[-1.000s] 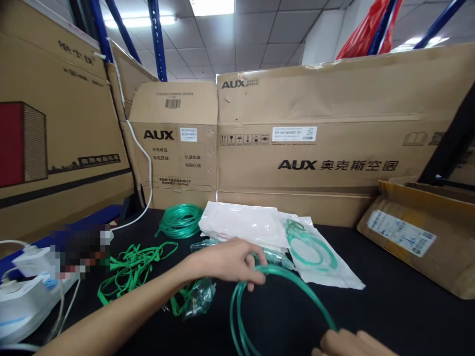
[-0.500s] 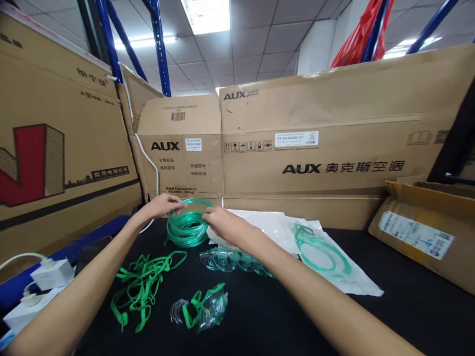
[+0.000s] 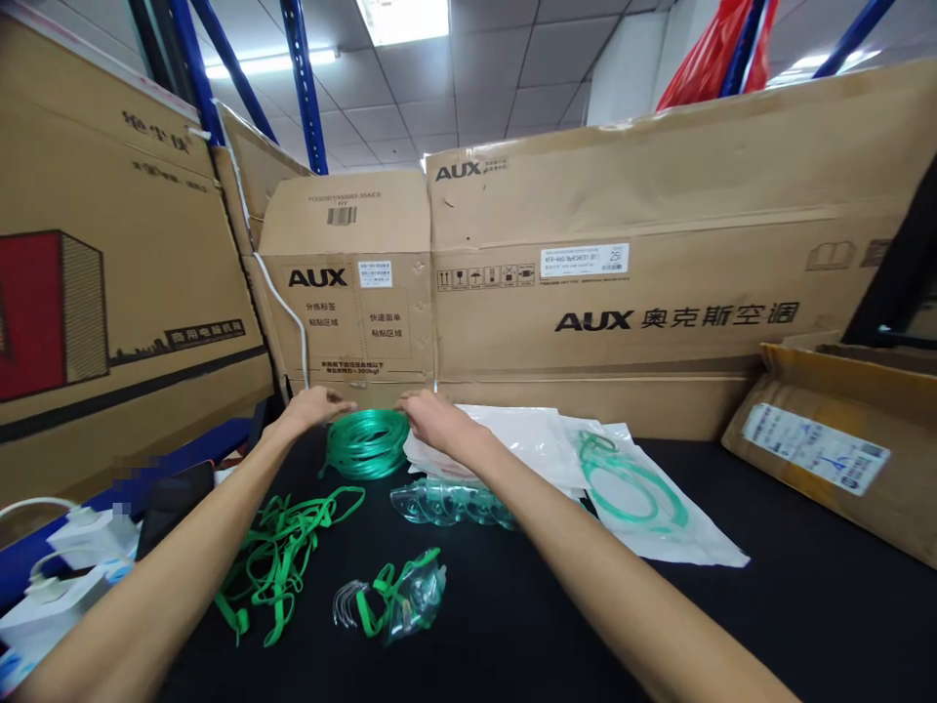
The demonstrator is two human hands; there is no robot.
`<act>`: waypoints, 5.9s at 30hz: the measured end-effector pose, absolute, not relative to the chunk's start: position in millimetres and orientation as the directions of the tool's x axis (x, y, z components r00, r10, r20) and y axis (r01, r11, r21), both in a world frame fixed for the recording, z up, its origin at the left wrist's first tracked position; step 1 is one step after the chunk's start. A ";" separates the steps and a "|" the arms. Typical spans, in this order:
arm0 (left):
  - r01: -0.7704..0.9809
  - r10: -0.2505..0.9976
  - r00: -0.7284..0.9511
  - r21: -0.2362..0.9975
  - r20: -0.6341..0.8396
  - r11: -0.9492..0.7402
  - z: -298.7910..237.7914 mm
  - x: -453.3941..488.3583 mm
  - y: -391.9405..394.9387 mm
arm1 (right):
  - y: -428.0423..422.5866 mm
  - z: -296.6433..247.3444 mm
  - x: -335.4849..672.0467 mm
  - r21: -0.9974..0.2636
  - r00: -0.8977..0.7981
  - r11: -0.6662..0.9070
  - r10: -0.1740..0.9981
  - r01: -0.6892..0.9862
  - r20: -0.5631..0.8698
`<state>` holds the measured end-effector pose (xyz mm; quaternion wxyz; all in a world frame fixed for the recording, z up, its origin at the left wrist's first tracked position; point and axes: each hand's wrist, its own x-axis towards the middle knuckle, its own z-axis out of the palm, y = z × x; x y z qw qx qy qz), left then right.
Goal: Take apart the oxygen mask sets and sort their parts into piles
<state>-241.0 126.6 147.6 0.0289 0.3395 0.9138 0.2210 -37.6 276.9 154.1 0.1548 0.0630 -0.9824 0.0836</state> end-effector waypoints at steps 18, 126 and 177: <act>0.764 0.883 -0.391 0.627 0.260 0.154 123.7 -42.5 81.7 | 221.1 71.4 128.9 -0.530 -0.938 0.847 0.215 0.041 0.271; 0.813 0.919 -0.316 0.567 0.238 0.133 70.6 -18.5 95.3 | 260.5 86.9 167.0 -0.939 -0.892 0.310 0.452 0.148 0.009; 0.092 0.931 -0.365 0.995 -0.004 0.040 61.5 8.7 114.8 | 236.8 63.4 159.5 -0.548 -0.868 0.831 0.340 0.097 0.362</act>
